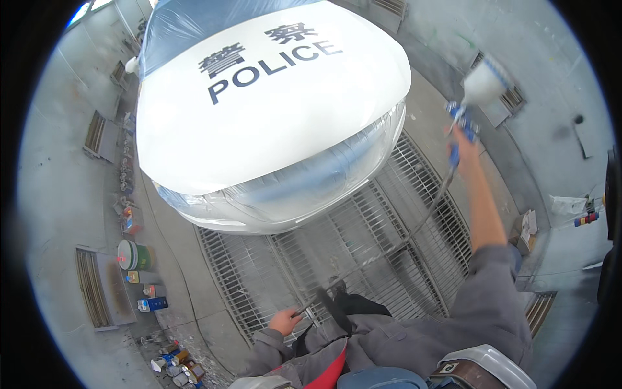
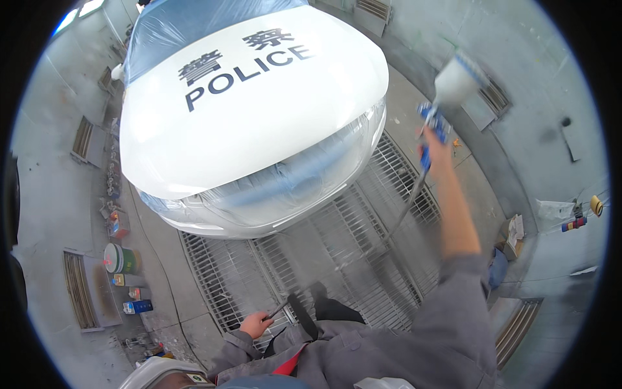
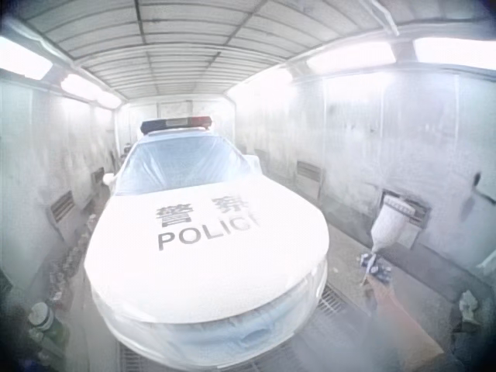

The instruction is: The person prepares a spray gun by pouring white paint into its cup, then sprays white paint onto the hood of a police car in a paint booth. The person moves around the vehicle to cover different areas of the hood with even strokes.

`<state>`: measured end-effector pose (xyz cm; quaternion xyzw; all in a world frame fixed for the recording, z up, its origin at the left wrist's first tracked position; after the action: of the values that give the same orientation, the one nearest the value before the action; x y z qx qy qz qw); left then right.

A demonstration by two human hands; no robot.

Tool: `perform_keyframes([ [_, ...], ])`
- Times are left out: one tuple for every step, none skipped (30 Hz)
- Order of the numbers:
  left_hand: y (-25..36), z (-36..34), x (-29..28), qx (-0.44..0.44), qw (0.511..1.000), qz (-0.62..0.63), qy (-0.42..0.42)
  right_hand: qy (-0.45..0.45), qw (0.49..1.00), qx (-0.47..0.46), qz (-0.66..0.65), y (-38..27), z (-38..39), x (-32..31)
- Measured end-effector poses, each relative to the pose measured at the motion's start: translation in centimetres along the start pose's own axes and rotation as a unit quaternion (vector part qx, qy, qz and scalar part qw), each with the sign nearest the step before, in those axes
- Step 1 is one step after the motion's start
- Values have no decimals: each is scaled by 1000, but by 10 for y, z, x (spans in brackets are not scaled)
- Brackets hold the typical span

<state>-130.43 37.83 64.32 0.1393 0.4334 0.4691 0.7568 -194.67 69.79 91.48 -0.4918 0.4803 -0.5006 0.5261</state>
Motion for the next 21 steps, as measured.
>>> perform_keyframes([
  [-52,15,19,-6,1000,-23,-10,-13,999,51,-3,24,51,6],
  [-96,25,33,-26,999,-41,-24,7,995,82,-57,57,89,-4],
  [-141,49,46,-58,996,-54,-31,-36,996,83,-15,72,142,0],
  [-177,67,53,-72,993,-72,-65,-48,991,119,-31,104,183,-13],
  [-212,93,59,-92,987,-87,-99,-29,986,156,-44,118,236,-15],
  [-233,106,62,-106,980,-101,-132,-7,988,147,-55,135,278,-20],
  [-244,115,63,-105,984,-82,-117,17,988,138,-63,149,315,-25],
  [-260,142,71,-118,988,-51,-91,-8,990,126,-56,152,350,-14],
  [-270,157,71,-123,989,-34,-79,8,991,128,-48,152,380,-19],
  [-280,167,73,-131,988,-25,-75,24,990,130,-40,152,407,-25],
  [-285,173,73,-141,988,-13,-65,40,991,123,-36,153,427,-30],
  [-292,179,72,-151,987,-1,-54,56,991,116,-34,153,440,-38],
  [-287,186,69,-114,993,-35,-25,72,991,109,-27,153,455,-42],
  [-281,195,66,-76,995,-69,3,86,991,91,-41,143,475,-41],
  [-277,206,60,-69,995,-66,20,98,991,73,-56,130,495,-43],
  [-279,223,59,-63,995,-62,38,108,990,56,-71,117,518,-42],
  [-287,241,62,-63,995,-51,61,108,991,40,-67,106,544,-40],
  [-298,259,67,-63,994,-40,83,108,992,24,-63,95,569,-37],
  [-309,280,74,-63,992,-29,105,108,992,7,-58,89,593,-34],
  [-325,302,83,-86,993,-26,75,95,994,10,-52,86,615,-31],
  [-342,322,90,-107,993,-23,44,81,996,12,-46,86,637,-29],
])
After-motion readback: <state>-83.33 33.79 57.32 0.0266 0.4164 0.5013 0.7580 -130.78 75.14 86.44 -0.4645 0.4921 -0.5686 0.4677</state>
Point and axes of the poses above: each hand's wrist, its own z-axis away from the middle knuckle, its own x-axis out of the palm, y = z × x, the point moved 3 cm from there along -z, towards the middle knuckle, and after that the axes turned 5 degrees about z, right-handed, at the moved point
